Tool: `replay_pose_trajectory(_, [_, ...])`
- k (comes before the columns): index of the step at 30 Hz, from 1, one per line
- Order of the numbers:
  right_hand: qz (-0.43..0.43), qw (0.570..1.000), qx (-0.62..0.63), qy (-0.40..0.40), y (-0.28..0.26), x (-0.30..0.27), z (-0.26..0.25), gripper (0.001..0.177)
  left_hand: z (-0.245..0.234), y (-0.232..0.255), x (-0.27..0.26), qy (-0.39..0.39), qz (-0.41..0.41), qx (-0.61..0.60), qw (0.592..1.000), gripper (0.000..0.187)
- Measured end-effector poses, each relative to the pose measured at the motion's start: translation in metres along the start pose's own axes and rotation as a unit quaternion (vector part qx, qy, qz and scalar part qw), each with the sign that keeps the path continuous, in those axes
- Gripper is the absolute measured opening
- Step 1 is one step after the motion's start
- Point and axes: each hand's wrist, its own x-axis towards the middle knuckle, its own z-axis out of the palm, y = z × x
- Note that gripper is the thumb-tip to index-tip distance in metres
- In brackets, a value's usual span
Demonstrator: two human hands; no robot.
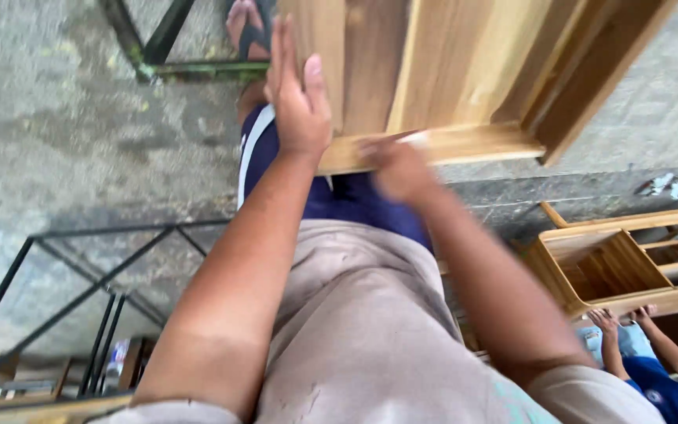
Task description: Sanding and wiping down wooden drawers to prepare them for finishing
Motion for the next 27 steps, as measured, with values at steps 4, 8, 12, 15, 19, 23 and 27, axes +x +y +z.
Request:
replay_pose_trajectory(4, [0.07, 0.997, -0.012, -0.031, -0.044, -0.014, -0.057, 0.03, -0.005, 0.002, -0.003, -0.006, -0.02, 0.02, 1.0, 0.052])
replay_pose_trajectory(8, [0.265, 0.954, -0.144, 0.003, 0.035, -0.029, -0.12, 0.052, 0.0, -0.004, -0.005, -0.004, -0.021, 0.027, 0.999, 0.052])
replay_pose_trajectory(12, [-0.147, 0.988, -0.003, 0.049, -0.025, -0.006, -0.013, 0.054, 0.001, 0.001, -0.001, 0.002, 0.018, 0.003, 1.0, 0.05])
replay_pose_trajectory(15, [-0.119, 0.993, 0.02, -0.01, -0.008, -0.001, -0.04, 0.067, -0.008, -0.005, 0.005, 0.013, 0.015, 0.029, 0.999, 0.051])
replay_pose_trajectory(19, [0.234, 0.957, -0.173, -0.019, 0.035, -0.023, -0.061, 0.038, -0.002, -0.005, -0.008, -0.008, -0.008, 0.016, 1.0, 0.052])
replay_pose_trajectory(23, [-0.155, 0.981, 0.002, 0.117, -0.099, -0.006, 0.027, 0.035, -0.004, -0.007, 0.0, 0.012, 0.013, 0.009, 1.0, 0.055])
replay_pose_trajectory(27, [-0.134, 0.987, 0.069, 0.059, 0.016, -0.022, -0.019, 0.052, -0.002, -0.005, 0.007, -0.004, 0.019, -0.01, 1.0, 0.056])
